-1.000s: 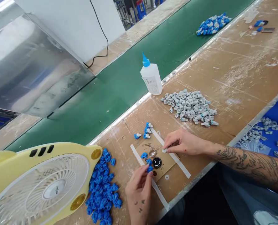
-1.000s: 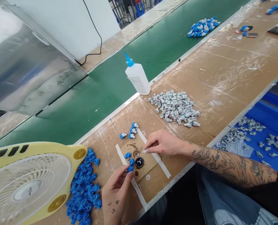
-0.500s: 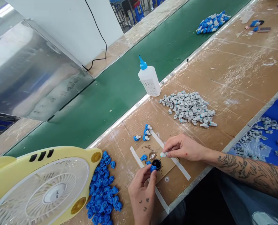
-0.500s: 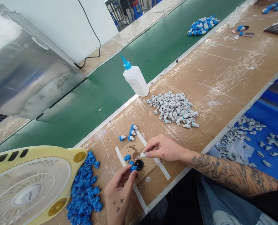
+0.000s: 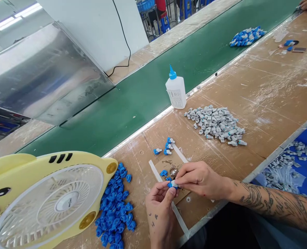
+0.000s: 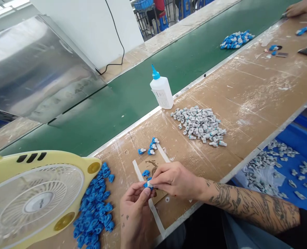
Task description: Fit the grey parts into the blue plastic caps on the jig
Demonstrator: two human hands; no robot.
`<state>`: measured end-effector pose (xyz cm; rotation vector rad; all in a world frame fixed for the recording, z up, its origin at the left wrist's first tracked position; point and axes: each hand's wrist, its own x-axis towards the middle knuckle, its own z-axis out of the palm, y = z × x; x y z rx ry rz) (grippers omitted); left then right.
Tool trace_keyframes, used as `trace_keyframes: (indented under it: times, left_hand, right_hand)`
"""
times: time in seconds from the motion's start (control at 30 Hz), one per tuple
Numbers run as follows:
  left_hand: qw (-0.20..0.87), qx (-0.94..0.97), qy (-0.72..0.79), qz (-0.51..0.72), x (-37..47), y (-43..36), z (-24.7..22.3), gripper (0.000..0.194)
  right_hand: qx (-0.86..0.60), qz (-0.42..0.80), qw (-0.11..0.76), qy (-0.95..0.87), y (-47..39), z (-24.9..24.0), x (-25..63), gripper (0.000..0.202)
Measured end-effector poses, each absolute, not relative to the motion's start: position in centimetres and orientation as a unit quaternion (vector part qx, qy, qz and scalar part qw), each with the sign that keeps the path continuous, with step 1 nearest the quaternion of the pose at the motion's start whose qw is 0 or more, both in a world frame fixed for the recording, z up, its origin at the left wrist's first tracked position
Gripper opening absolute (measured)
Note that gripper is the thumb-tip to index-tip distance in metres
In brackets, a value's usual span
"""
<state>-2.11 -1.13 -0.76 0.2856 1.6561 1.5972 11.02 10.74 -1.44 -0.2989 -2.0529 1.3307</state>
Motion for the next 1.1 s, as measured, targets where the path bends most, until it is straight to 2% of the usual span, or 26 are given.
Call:
trace_keyframes:
  times: [0.1, 0.2, 0.37, 0.43, 0.57, 0.67, 0.73, 0.8, 0.87, 0.93, 1.0, 1.1]
  left_hand:
    - [0.428, 0.150, 0.659, 0.600, -3.3, -0.8, -0.3, 0.037]
    - [0.402, 0.215, 0.696, 0.554, -5.3, 0.7, -0.2, 0.036]
    - [0.343, 0.278, 0.744, 0.502, -9.7, 4.5, -0.9, 0.033]
    - [0.327, 0.298, 0.757, 0.482, -10.7, 5.6, -1.5, 0.030]
    - [0.273, 0.326, 0.786, 0.450, -10.7, 6.4, -2.3, 0.031]
    - [0.204, 0.336, 0.814, 0.427, -11.1, 5.3, -1.6, 0.031]
    - [0.128, 0.364, 0.846, 0.368, -12.2, 3.8, -0.8, 0.026]
    - [0.042, 0.410, 0.880, 0.235, -13.6, 2.0, -0.2, 0.025]
    - [0.019, 0.434, 0.892, 0.128, -14.8, 0.5, -0.1, 0.026]
    - [0.036, 0.440, 0.890, 0.111, -15.7, -0.5, -0.3, 0.026]
    - [0.048, 0.445, 0.883, 0.139, -16.1, -0.9, -0.6, 0.025]
    - [0.062, 0.455, 0.872, 0.170, -16.0, -1.0, -0.8, 0.018]
  right_hand:
    - [-0.073, 0.516, 0.290, -0.803, 11.9, -1.5, 10.4, 0.021]
    - [-0.085, 0.492, 0.269, -0.824, 13.2, -2.0, 8.9, 0.017]
    - [-0.120, 0.367, 0.247, -0.889, 16.6, -1.7, 7.6, 0.025]
    - [-0.173, 0.298, 0.230, -0.910, 18.5, -0.9, 8.3, 0.021]
    - [-0.289, 0.093, 0.096, -0.948, 22.7, 0.5, 10.7, 0.019]
    - [-0.300, -0.006, -0.002, -0.954, 24.9, 0.6, 11.8, 0.015]
    - [-0.272, -0.018, -0.038, -0.961, 25.8, 0.3, 12.0, 0.015]
    - [-0.246, -0.008, -0.051, -0.968, 26.3, 0.0, 11.8, 0.019]
    - [-0.233, 0.001, -0.047, -0.971, 26.4, -0.2, 11.6, 0.021]
    - [-0.223, 0.008, -0.046, -0.974, 26.3, -0.3, 11.3, 0.018]
    - [-0.220, 0.020, -0.039, -0.975, 26.0, -0.3, 11.1, 0.013]
    - [-0.239, 0.060, -0.012, -0.969, 25.2, -0.3, 10.7, 0.016]
